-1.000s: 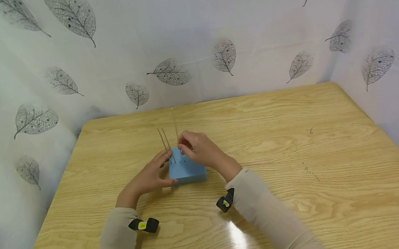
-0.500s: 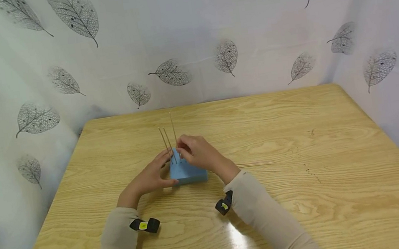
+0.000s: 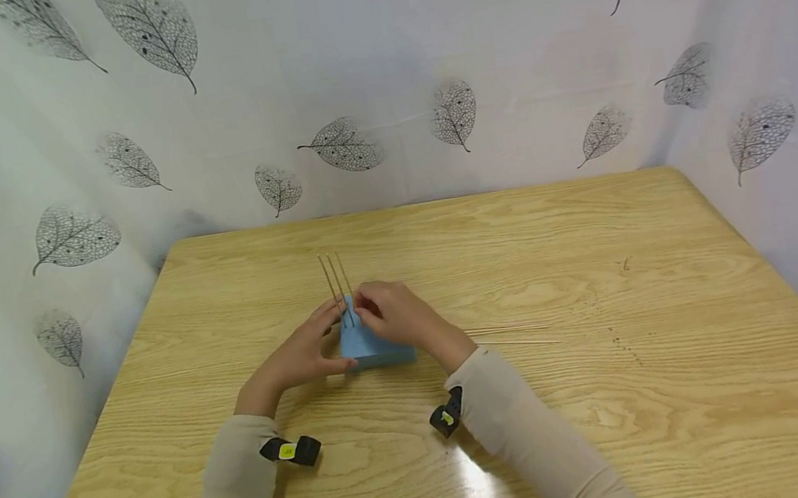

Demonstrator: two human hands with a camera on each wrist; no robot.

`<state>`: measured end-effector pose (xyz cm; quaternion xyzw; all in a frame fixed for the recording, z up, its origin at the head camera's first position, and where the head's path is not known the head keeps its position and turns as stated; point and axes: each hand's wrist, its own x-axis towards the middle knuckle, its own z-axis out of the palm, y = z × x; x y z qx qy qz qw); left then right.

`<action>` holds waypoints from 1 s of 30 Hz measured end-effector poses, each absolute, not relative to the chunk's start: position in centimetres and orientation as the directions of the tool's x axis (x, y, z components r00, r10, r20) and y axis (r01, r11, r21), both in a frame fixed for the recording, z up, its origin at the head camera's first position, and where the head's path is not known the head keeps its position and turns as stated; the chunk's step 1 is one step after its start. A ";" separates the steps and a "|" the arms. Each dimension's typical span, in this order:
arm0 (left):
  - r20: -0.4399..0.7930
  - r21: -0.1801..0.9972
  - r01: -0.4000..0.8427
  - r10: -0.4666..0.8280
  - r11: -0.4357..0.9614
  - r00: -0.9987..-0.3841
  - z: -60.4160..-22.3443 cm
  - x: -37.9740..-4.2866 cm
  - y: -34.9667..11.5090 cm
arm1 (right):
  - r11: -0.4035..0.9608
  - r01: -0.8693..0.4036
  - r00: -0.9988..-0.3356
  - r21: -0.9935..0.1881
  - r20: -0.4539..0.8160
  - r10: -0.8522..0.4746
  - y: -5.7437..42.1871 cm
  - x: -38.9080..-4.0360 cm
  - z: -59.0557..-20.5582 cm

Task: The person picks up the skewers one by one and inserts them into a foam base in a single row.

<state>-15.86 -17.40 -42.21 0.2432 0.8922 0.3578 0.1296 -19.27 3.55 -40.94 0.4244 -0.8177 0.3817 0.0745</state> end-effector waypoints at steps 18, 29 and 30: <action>-0.073 0.704 0.322 0.514 0.633 -0.854 -42.1 -15.6 -17.4 | 0.397 -0.729 -0.655 -0.558 0.398 -0.643 3.4 -19.0 -41.5; -0.073 0.686 0.328 0.510 0.650 -0.857 -42.3 -15.8 -17.3 | 0.427 -0.718 -0.672 -0.549 0.388 -0.631 5.2 -19.0 -40.8; -0.073 0.684 0.328 0.508 0.652 -0.858 -42.3 -15.8 -17.3 | 0.429 -0.718 -0.674 -0.548 0.394 -0.626 5.4 -19.0 -40.7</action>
